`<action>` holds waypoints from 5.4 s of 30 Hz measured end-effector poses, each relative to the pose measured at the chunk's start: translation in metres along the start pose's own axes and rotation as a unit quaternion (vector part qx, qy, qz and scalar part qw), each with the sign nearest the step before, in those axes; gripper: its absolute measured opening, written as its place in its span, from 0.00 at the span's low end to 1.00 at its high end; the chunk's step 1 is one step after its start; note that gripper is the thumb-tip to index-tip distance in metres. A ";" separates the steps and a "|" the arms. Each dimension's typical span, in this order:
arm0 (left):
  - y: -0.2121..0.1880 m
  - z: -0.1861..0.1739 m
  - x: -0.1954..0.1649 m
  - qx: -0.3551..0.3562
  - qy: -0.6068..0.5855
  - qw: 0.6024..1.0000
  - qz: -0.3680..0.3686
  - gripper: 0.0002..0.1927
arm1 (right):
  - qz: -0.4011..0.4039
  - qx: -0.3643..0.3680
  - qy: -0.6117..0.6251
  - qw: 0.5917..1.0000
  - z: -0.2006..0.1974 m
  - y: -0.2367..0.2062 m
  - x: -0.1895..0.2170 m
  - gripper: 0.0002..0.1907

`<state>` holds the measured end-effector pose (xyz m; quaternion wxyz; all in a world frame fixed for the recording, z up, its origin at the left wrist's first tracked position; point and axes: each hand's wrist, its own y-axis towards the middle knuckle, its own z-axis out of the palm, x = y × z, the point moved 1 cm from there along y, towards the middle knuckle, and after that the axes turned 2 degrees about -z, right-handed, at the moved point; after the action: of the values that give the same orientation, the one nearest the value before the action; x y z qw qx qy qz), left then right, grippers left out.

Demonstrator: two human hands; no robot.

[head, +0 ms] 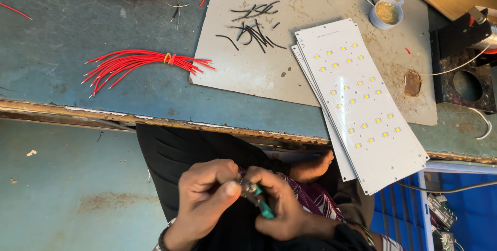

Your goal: The person strips the ends of black wires using wire cutters, applies flux, and solders them to an LED panel using a soldering iron and solder wire. The person then trims excess wire and continues soldering additional connections.

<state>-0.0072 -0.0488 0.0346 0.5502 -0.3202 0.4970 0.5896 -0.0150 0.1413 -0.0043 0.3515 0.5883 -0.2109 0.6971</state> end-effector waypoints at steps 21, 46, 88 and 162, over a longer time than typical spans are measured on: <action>0.005 0.014 0.027 -0.106 -0.255 0.961 0.022 0.19 | -0.034 -0.143 0.228 0.963 0.003 0.053 0.002 0.37; 0.030 -0.035 -0.028 -0.116 0.233 0.964 0.060 0.04 | -0.047 -0.062 -0.286 0.955 -0.007 0.112 0.096 0.14; 0.163 0.132 0.009 0.005 0.318 0.943 0.097 0.05 | -0.194 -0.096 -0.522 0.825 -0.199 0.023 0.179 0.62; 0.163 0.087 0.136 0.017 0.388 0.921 -0.036 0.07 | -0.009 -0.445 -0.582 0.680 -0.324 -0.066 0.147 0.57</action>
<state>-0.1754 0.0941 -0.0267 0.3405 -0.5322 0.6699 0.3900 -0.1929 0.4496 0.0590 0.3844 0.6520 -0.6527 0.0346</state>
